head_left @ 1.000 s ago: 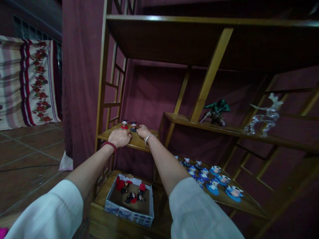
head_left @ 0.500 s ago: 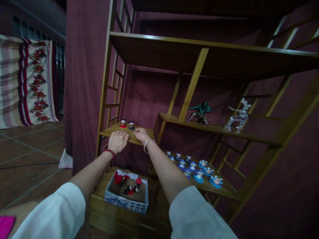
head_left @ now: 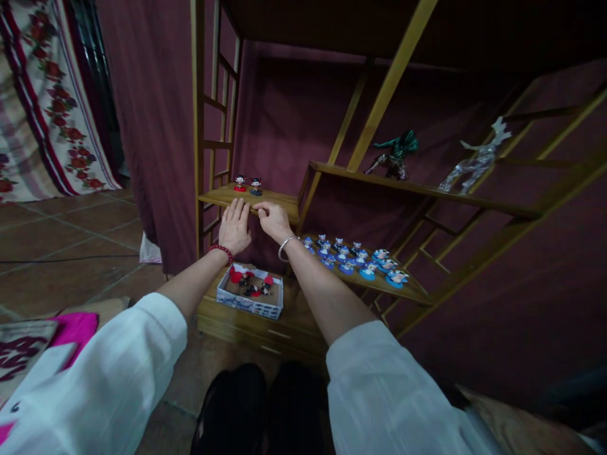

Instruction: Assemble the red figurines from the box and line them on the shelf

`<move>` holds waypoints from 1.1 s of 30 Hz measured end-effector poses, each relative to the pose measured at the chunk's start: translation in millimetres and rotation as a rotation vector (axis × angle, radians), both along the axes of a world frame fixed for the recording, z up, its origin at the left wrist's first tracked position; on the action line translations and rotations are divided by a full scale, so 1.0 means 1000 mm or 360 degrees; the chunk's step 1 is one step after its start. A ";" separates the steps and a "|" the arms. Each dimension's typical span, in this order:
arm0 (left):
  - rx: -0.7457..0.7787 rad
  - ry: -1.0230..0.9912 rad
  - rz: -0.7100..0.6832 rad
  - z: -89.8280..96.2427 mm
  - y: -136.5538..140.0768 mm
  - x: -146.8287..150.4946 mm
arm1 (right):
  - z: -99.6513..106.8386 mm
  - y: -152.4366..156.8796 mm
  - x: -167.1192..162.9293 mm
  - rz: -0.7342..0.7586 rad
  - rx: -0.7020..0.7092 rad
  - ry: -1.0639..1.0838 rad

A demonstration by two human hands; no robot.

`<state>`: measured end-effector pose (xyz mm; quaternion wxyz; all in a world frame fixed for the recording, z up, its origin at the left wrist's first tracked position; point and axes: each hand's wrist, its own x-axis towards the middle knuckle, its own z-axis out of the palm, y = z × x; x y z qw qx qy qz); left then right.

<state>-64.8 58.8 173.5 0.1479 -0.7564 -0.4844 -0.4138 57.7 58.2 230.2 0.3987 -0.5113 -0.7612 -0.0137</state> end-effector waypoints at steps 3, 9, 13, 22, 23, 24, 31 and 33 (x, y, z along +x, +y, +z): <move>-0.0025 -0.0094 -0.0096 -0.007 -0.004 0.003 | -0.013 -0.010 0.000 0.0072 0.0186 -0.0049; 0.0007 -0.0244 -0.0140 -0.017 -0.010 0.012 | -0.045 -0.026 -0.003 0.0196 0.0344 -0.0071; 0.0045 -0.0321 -0.0154 -0.030 -0.012 0.019 | -0.062 -0.035 -0.004 0.0201 0.0359 -0.0100; -0.0308 -0.0115 -0.0167 -0.088 -0.016 0.031 | -0.125 -0.036 0.008 0.0025 -0.0090 -0.0194; -0.0381 -0.0073 -0.0169 -0.096 -0.016 0.032 | -0.135 -0.035 0.010 0.0001 -0.0180 -0.0200; -0.0473 -0.0023 -0.0178 -0.103 -0.015 0.034 | -0.144 -0.034 0.012 -0.0029 -0.0270 -0.0210; -0.1373 0.0375 -0.0128 -0.160 -0.007 0.043 | -0.207 -0.029 0.024 -0.0138 -0.0870 -0.0290; -0.1490 0.0424 -0.0111 -0.176 -0.003 0.045 | -0.221 -0.028 0.027 -0.0143 -0.0990 -0.0321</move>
